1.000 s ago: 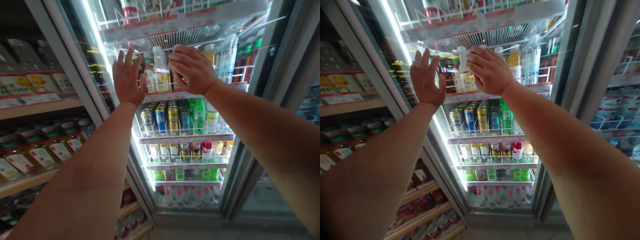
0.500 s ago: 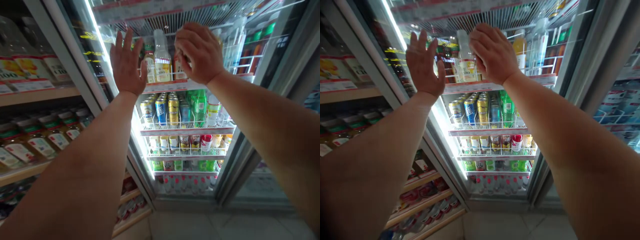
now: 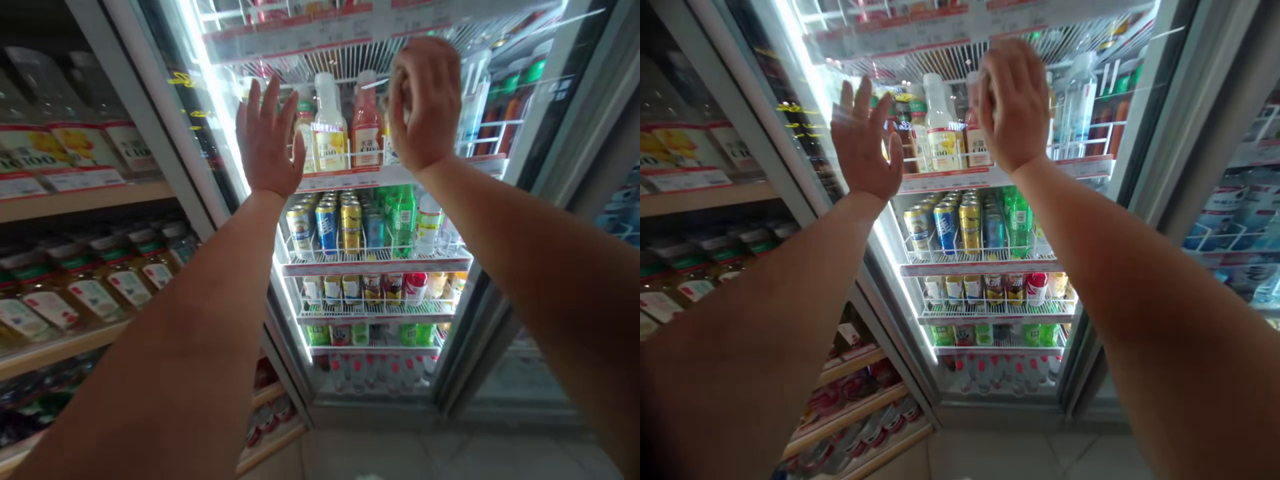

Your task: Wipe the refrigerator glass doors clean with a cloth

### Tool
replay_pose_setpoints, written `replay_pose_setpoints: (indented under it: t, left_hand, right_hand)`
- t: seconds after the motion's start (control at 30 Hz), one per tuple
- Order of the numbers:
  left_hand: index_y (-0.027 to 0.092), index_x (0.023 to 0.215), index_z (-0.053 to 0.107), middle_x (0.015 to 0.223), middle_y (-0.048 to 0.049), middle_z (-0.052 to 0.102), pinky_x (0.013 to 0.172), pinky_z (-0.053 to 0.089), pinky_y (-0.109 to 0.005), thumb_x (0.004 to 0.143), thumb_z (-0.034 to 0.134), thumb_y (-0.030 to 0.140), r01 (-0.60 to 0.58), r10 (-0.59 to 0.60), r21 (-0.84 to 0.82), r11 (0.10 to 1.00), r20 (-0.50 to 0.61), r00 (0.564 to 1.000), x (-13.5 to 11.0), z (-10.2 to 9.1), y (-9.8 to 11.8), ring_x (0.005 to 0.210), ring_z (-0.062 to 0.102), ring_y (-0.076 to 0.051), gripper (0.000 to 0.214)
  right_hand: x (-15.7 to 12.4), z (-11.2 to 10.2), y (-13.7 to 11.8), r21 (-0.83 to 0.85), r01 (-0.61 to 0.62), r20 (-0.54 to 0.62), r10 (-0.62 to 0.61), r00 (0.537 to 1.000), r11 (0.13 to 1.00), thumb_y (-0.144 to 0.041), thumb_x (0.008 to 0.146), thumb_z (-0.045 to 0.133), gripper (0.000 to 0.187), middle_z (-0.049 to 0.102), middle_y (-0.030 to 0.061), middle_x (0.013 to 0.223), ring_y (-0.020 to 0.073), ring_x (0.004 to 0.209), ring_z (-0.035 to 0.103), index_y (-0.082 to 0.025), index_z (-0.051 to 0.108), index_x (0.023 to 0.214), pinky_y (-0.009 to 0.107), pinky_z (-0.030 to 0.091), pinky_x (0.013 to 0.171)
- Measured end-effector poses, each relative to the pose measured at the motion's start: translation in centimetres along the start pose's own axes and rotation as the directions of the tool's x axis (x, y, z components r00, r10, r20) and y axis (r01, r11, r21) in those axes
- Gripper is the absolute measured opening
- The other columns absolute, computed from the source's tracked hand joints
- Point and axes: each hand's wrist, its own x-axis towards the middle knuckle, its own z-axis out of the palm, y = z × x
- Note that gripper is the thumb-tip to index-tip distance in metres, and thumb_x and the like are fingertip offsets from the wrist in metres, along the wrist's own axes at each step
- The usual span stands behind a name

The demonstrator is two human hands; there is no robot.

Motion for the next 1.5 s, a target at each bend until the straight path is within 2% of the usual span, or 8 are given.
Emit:
replay_pose_setpoints:
  t: [0.13, 0.43, 0.73, 0.93, 1.03, 1.17, 1.37, 1.5]
  left_hand:
    - [0.030, 0.162, 0.041, 0.173, 0.0127, 0.020, 0.137, 0.005, -0.051, 0.104, 0.037, 0.052, 0.057, -0.054, -0.063, 0.996, 0.046, 0.997, 0.0, -0.4, 0.5, 0.163, 0.004, -0.018, 0.061]
    - [0.034, 0.163, 0.038, 0.173, 0.0162, 0.013, 0.137, 0.002, -0.052, 0.107, 0.036, 0.058, 0.058, -0.050, -0.115, 0.992, 0.074, 0.996, 0.0, -0.3, 0.0, 0.163, 0.001, -0.018, 0.061]
    - [0.032, 0.161, 0.041, 0.173, 0.0127, 0.020, 0.137, 0.008, -0.054, 0.106, 0.034, 0.061, 0.081, -0.075, -0.078, 0.994, 0.069, 0.995, 0.2, -0.8, 0.7, 0.163, 0.007, -0.021, 0.062]
    - [0.028, 0.161, 0.042, 0.173, 0.0088, 0.022, 0.136, 0.010, -0.056, 0.105, 0.041, 0.054, 0.061, -0.057, -0.062, 0.996, 0.060, 0.997, 0.1, -0.9, 0.6, 0.163, 0.009, -0.023, 0.062]
    - [0.026, 0.161, 0.043, 0.173, 0.0062, 0.023, 0.135, 0.012, -0.056, 0.105, 0.041, 0.050, 0.043, -0.041, -0.034, 0.999, 0.059, 0.997, 0.1, -0.9, 0.5, 0.163, 0.010, -0.023, 0.062]
    - [0.028, 0.162, 0.042, 0.173, 0.0122, 0.018, 0.138, 0.001, -0.051, 0.102, 0.040, 0.061, 0.106, -0.093, -0.117, 0.987, 0.107, 0.990, 0.3, -0.7, 0.4, 0.164, 0.003, -0.022, 0.068]
    - [0.038, 0.161, 0.040, 0.168, 0.0274, 0.009, 0.138, -0.005, -0.039, 0.099, 0.029, 0.072, 0.127, -0.110, -0.176, 0.976, 0.103, 0.989, 0.3, -0.2, 0.1, 0.162, -0.003, -0.012, 0.071]
    - [0.034, 0.162, 0.038, 0.170, 0.0234, 0.011, 0.134, -0.015, -0.032, 0.098, 0.025, 0.074, 0.132, -0.113, -0.171, 0.976, 0.113, 0.987, 0.2, -0.5, 0.5, 0.159, -0.018, -0.007, 0.077]
  right_hand:
    - [-0.4, -1.1, -1.2, 0.085, 0.290, 0.338, -0.302, 0.891, 0.953, -0.038, 0.105, 0.044, 0.039, 0.059, -0.0005, 0.153, 0.0251, 0.148, 0.047, -0.033, 0.059, 0.141, 0.047, 0.039, 0.126]
    - [-0.2, 0.2, -0.8, -0.032, -0.057, -0.073, 0.054, 0.996, 0.998, -0.036, 0.107, 0.036, 0.037, 0.067, 0.0049, 0.141, 0.0284, 0.137, 0.056, -0.035, 0.065, 0.131, 0.050, 0.045, 0.120]
    - [-0.6, -0.4, -0.9, 0.145, 0.360, 0.302, -0.387, 0.871, 0.922, -0.031, 0.106, 0.044, 0.033, 0.062, 0.0019, 0.149, 0.0245, 0.147, 0.048, -0.030, 0.061, 0.134, 0.050, 0.041, 0.123]
    - [-0.3, 0.6, -0.2, 0.024, -0.024, -0.094, 0.027, 0.995, 0.999, -0.030, 0.108, 0.033, 0.039, 0.067, 0.0106, 0.141, 0.0254, 0.137, 0.055, -0.023, 0.063, 0.131, 0.046, 0.042, 0.123]
    - [-0.3, 0.1, -0.5, 0.082, 0.082, 0.071, -0.087, 0.994, 0.993, -0.043, 0.108, 0.035, 0.040, 0.067, 0.0059, 0.142, 0.0243, 0.141, 0.052, -0.028, 0.065, 0.130, 0.046, 0.039, 0.126]
    - [-0.5, -0.8, -1.1, 0.181, 0.289, 0.394, -0.339, 0.855, 0.940, -0.042, 0.104, 0.044, 0.039, 0.062, -0.0027, 0.150, 0.0245, 0.151, 0.043, -0.036, 0.063, 0.137, 0.050, 0.036, 0.129]
    - [-0.4, -0.2, -1.0, -0.020, -0.050, 0.042, 0.051, 0.998, 0.999, -0.034, 0.106, 0.031, 0.048, 0.057, 0.0002, 0.155, 0.0270, 0.147, 0.047, -0.035, 0.058, 0.145, 0.046, 0.034, 0.130]
    - [-0.6, -0.3, -1.0, 0.111, 0.280, 0.307, -0.301, 0.903, 0.953, -0.038, 0.106, 0.034, 0.046, 0.061, 0.0005, 0.151, 0.0242, 0.149, 0.045, -0.030, 0.062, 0.141, 0.047, 0.037, 0.129]
